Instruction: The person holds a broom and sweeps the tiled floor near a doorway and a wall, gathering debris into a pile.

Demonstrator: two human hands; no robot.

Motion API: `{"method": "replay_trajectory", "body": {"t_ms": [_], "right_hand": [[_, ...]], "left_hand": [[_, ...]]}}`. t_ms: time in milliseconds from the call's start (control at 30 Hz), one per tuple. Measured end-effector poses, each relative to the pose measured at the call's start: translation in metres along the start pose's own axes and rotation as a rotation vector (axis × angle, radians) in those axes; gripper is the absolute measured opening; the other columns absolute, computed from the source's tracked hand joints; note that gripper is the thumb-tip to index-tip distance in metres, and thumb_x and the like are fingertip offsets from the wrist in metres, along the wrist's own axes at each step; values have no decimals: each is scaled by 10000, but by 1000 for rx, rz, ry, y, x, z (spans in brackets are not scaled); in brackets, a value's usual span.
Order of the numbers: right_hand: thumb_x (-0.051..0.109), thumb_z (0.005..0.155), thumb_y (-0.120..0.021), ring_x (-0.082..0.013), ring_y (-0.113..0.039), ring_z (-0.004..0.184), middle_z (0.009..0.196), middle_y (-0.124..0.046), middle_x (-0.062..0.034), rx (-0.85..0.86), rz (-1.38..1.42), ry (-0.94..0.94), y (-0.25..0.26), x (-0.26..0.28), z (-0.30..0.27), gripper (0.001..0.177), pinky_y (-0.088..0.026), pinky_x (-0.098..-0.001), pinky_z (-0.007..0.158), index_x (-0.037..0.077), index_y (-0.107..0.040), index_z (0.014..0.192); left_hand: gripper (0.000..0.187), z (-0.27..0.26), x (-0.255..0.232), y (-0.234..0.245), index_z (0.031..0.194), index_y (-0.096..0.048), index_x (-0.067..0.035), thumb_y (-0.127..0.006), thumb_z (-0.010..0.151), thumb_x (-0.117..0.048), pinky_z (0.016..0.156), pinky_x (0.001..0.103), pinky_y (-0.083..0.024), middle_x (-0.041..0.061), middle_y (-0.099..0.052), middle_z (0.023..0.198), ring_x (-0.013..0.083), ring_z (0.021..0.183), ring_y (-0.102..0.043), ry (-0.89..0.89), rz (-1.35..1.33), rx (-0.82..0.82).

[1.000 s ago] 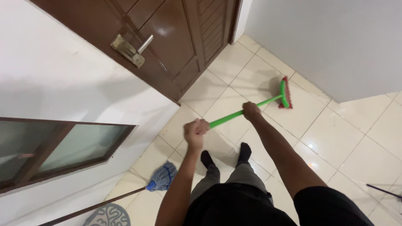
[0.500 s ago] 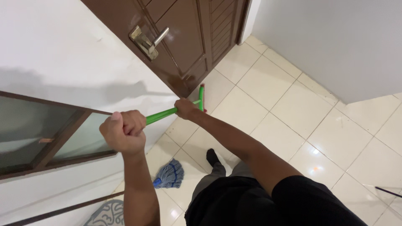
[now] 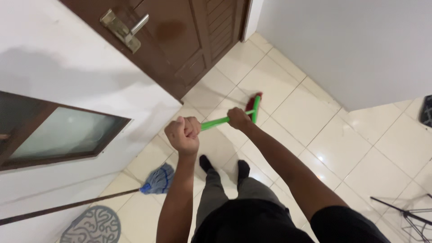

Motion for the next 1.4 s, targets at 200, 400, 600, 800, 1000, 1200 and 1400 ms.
{"method": "replay_trajectory", "body": {"t_ms": [200,400,600,800,1000,1200,1400], "right_hand": [[185,913,-682,-372,-692,845,904,-697,-215,-492,-23,109,-9,-83,-73,139,-584,-505,738,49,-704,891],[158,979,-664,-370,-711,819,878,-684,-195,-537,-211,44,-15,-122,-95,157,-596,-493,718,64,-689,856],[204,979,-622,-372,-715,980,1069,-696,-209,35,15,-174,-24,-79,-40,169,-604,-477,843,44,-667,1012],[122,946,-608,-383,-671,1081,1119,-679,-212,-46,135,62,21,42,25,136,-565,-494,941,46,-688,1025],[145,943,-621,-381,-662,1096,1116,-675,-208,-77,184,113,50,77,49,141,-551,-487,962,44,-693,1010],[175,895,-652,-378,-649,1106,1118,-671,-204,-83,195,-31,17,6,32,174,-547,-491,953,77,-700,1031],[163,920,-643,-380,-679,1035,1051,-698,-192,-195,157,-196,38,-62,6,149,-572,-499,911,68,-702,1018]], "left_hand": [[467,-55,67,-29,614,-236,-112,-378,1059,-119,483,344,-284,1,-243,526,153,443,-265,65,-16,-91],[463,-96,97,-12,603,-256,-125,-344,1056,-171,560,394,-366,44,-287,500,186,484,-290,262,61,-246],[465,-99,48,9,595,-289,-113,-316,1054,-181,574,423,-373,50,-275,515,216,503,-316,184,63,-347],[446,-61,-40,7,637,-222,-133,-311,1071,-182,583,382,-319,35,-220,531,189,524,-264,-102,28,-202],[449,-28,-55,-16,594,-222,-116,-364,1020,-146,461,350,-201,37,-237,486,160,432,-204,-217,187,-45],[463,-8,13,-1,599,-254,-117,-388,1040,-156,462,361,-240,4,-216,507,152,425,-245,-36,-16,-82],[468,10,90,6,583,-287,-75,-358,1043,-132,442,363,-263,22,-268,482,165,410,-277,58,-27,106]]}}
Point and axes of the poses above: each hand's wrist, its own z-axis towards the middle knuckle, its own y-axis out of the back of the hand, x = y × z, the point moved 1 cm from there along z, towards the middle knuckle
